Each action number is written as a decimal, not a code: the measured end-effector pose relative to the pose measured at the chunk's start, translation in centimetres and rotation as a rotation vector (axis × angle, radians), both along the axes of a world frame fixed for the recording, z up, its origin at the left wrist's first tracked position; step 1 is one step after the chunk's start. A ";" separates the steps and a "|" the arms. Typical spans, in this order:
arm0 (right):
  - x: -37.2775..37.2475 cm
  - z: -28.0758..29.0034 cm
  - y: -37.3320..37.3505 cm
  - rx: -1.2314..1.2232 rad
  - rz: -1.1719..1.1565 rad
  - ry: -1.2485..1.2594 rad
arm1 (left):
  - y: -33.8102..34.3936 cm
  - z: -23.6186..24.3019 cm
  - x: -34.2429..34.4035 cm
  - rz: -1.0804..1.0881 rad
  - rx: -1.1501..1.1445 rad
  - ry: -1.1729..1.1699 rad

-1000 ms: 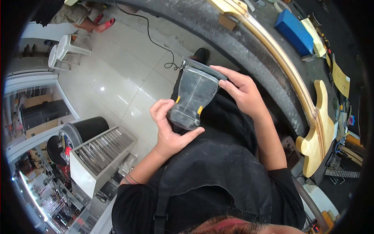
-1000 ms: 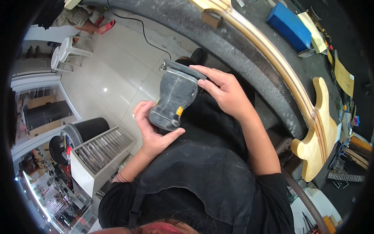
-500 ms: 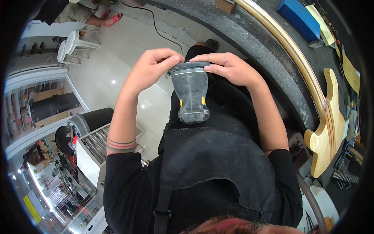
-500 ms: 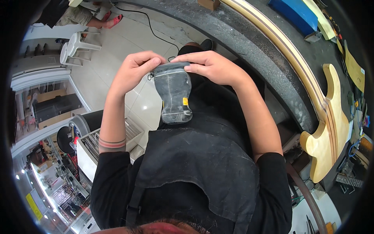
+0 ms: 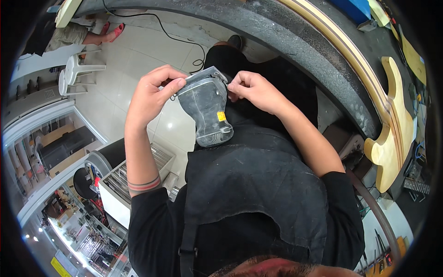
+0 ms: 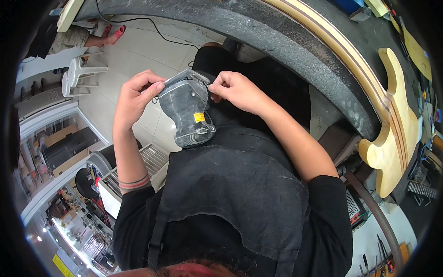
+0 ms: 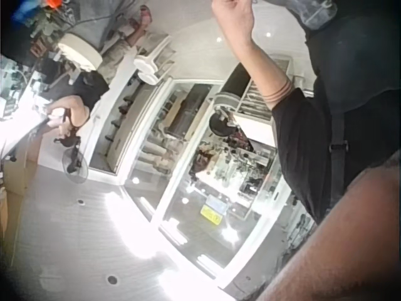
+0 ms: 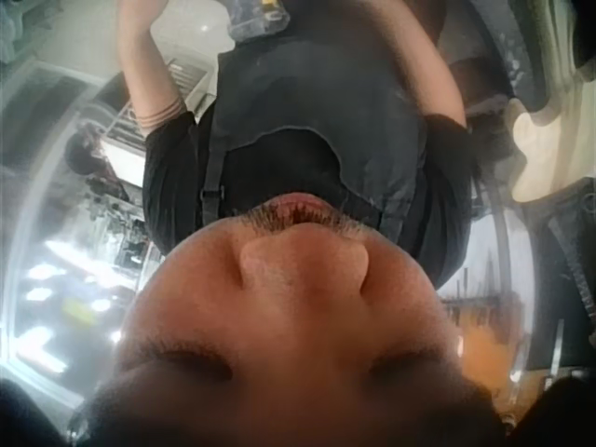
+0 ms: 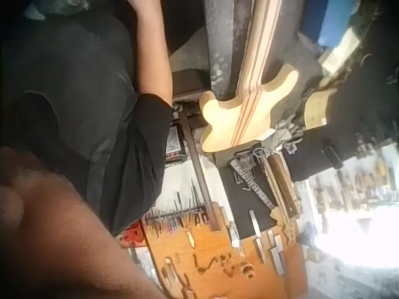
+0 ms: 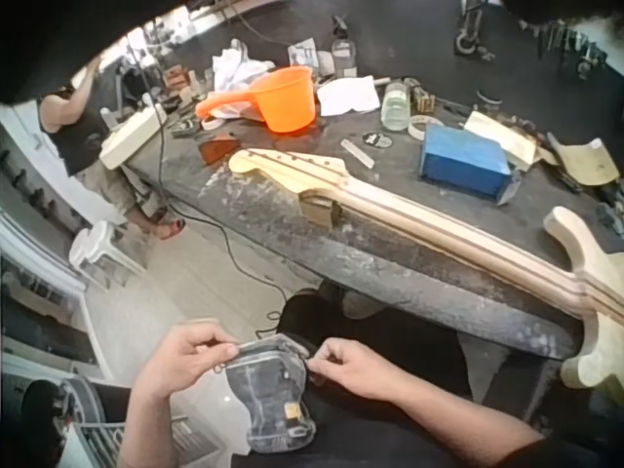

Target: The person sands the neck and body of a wooden guitar using a sanding block and an electric sander, and uses a file on the neck.

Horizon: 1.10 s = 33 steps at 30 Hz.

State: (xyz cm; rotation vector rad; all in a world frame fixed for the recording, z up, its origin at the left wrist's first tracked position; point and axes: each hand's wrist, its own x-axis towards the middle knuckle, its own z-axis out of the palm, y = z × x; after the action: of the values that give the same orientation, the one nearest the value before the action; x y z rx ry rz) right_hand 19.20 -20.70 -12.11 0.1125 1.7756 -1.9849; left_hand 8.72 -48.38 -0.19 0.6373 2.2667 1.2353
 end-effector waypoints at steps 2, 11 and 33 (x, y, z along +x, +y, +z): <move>-0.2 0.2 -0.1 -0.118 0.035 -0.140 | -0.2 0.2 0.1 -0.019 -0.011 0.034; 0.2 -0.6 -0.5 -0.256 0.096 -0.152 | -0.1 0.7 0.4 -0.012 -0.149 0.172; -4.6 7.6 -1.5 0.499 -0.064 0.796 | 0.6 0.4 -0.3 -0.132 -0.164 0.392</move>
State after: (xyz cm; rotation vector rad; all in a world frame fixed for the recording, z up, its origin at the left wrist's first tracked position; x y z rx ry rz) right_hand 14.59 -22.22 -4.52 -0.5399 2.7640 -1.6858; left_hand 8.41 -47.79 0.25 1.0212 2.5567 0.9102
